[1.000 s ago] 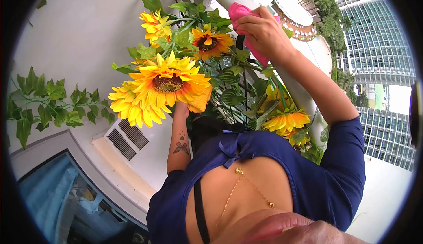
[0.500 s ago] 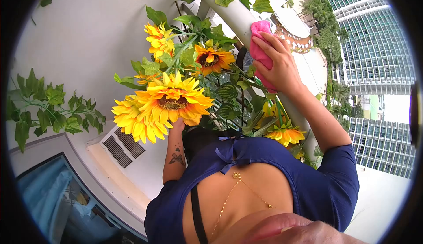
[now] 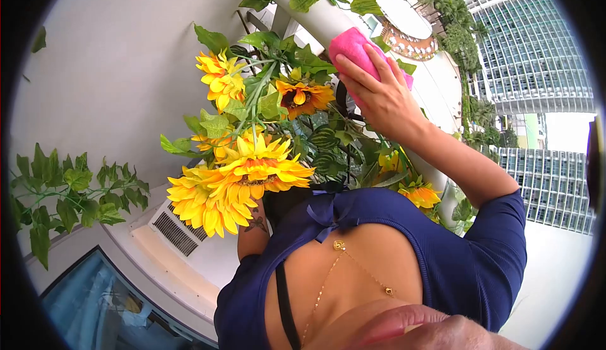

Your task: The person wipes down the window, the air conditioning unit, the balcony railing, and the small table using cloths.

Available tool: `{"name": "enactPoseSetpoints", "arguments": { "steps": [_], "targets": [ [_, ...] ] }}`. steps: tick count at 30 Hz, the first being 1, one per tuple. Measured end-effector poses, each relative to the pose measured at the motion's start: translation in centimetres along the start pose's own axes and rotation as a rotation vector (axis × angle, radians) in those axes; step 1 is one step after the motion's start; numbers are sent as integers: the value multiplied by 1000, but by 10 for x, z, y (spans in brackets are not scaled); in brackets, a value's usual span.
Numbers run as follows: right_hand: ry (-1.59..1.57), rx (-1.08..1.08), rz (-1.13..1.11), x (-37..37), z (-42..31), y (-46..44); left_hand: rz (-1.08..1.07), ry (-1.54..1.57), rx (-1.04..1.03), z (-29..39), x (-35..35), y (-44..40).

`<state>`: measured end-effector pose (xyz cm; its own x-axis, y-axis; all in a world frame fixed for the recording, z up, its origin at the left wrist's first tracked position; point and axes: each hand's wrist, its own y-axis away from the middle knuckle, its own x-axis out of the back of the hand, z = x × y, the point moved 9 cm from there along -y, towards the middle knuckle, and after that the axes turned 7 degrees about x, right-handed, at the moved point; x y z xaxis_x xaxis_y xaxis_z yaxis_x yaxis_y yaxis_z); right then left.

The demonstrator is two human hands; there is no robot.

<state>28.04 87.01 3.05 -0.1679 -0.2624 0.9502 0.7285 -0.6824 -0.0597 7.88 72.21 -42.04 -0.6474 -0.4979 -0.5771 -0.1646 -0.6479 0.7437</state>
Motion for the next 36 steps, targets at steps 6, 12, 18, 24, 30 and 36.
{"name": "enactPoseSetpoints", "arguments": {
  "steps": [6, 12, 18, 24, 30, 36],
  "targets": [
    [-213, -105, 169, 2, 31, -31, 5, -10, 29, 3, 5, -5],
    [-672, -508, -228, -53, 107, -82, -31, -34, 37, 4, -7, -11],
    [-572, -583, -169, -16, 66, 28, -33, -20, 51, 11, -8, -14],
    [-44, -167, 136, -4, 26, -59, 5, -34, 55, 8, 6, 0],
    [-451, -248, -76, -1, 43, -66, 27, -51, 43, 5, 12, 10],
    [-218, -309, -135, 1, 33, -37, 28, -64, 42, 10, 14, 14]
  ]
}}
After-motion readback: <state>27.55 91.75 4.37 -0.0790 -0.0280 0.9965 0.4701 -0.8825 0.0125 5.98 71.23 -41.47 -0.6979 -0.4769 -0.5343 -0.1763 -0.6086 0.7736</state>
